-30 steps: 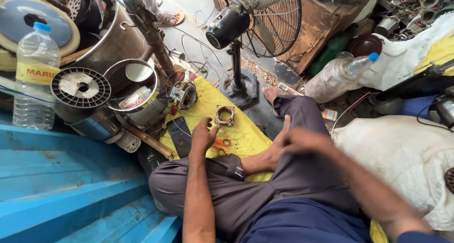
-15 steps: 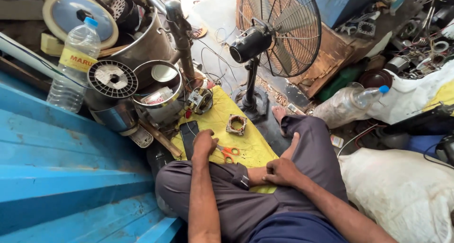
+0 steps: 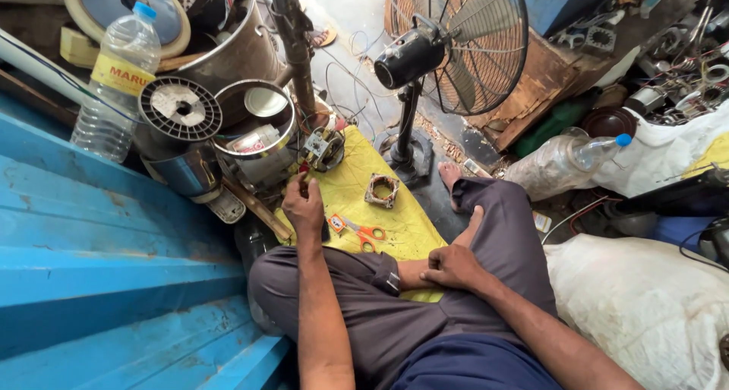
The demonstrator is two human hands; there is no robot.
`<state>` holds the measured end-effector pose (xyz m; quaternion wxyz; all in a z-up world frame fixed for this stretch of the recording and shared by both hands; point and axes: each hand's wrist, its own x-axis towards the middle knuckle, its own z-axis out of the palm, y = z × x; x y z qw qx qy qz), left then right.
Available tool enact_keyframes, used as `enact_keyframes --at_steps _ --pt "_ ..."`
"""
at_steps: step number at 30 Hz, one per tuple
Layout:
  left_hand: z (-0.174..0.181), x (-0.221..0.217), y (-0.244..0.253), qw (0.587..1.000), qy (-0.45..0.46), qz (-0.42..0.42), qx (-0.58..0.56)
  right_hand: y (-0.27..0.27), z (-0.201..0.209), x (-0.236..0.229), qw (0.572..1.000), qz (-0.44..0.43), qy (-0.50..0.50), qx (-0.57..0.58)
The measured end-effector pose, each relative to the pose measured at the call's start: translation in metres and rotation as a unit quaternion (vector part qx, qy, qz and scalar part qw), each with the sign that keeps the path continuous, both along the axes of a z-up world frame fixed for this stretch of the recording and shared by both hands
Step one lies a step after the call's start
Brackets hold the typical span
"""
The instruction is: The person sits on the ground winding copper wire around a motor stator, threading and pressing the wire into slots by hand. They cut the wire with scissors, burn the wire ends with a lighter flame, and continue fitting the wire into the stator.
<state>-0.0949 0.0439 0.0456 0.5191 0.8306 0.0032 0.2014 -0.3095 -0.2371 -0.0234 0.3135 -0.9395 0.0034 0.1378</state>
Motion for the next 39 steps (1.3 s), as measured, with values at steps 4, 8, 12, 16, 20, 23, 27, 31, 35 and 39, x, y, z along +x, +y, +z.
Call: enact_keyframes --at_steps 4,8,12,16,20,23,27,31,35,39 --pt "-0.018 0.004 0.001 1.000 -0.016 -0.012 0.011 0.000 0.002 0.001 1.000 0.004 0.016 0.002" --pt "0.002 -0.001 -0.001 0.998 0.064 -0.016 -0.012 0.004 0.009 0.002 0.999 -0.006 0.033 -0.013" --pt "-0.021 0.005 0.002 0.999 0.032 -0.025 -0.004 0.003 0.008 0.003 0.999 -0.010 0.035 -0.016" --pt "-0.029 0.007 0.004 0.999 -0.014 -0.036 0.008 0.004 0.009 0.003 0.999 -0.011 0.028 -0.022" --pt "-0.012 0.002 0.000 0.998 0.049 -0.040 0.002 0.004 0.010 0.003 0.999 -0.014 0.031 -0.017" --pt "-0.008 0.002 -0.001 0.998 0.054 -0.039 0.014 0.004 0.011 0.003 0.999 -0.013 0.027 -0.016" --pt "-0.013 0.002 0.000 0.997 0.053 -0.041 0.028 0.004 0.013 0.003 0.999 -0.015 0.035 -0.016" --pt "-0.011 0.004 -0.004 0.997 0.062 -0.045 0.030 0.000 0.005 0.005 0.998 -0.005 0.049 -0.030" --pt "-0.044 0.010 -0.011 0.992 0.062 -0.093 0.050 -0.005 -0.015 -0.002 0.999 0.005 0.028 -0.033" --pt "-0.070 0.003 -0.033 0.965 0.136 -0.197 0.109 -0.004 -0.011 0.000 0.999 0.012 0.005 -0.031"
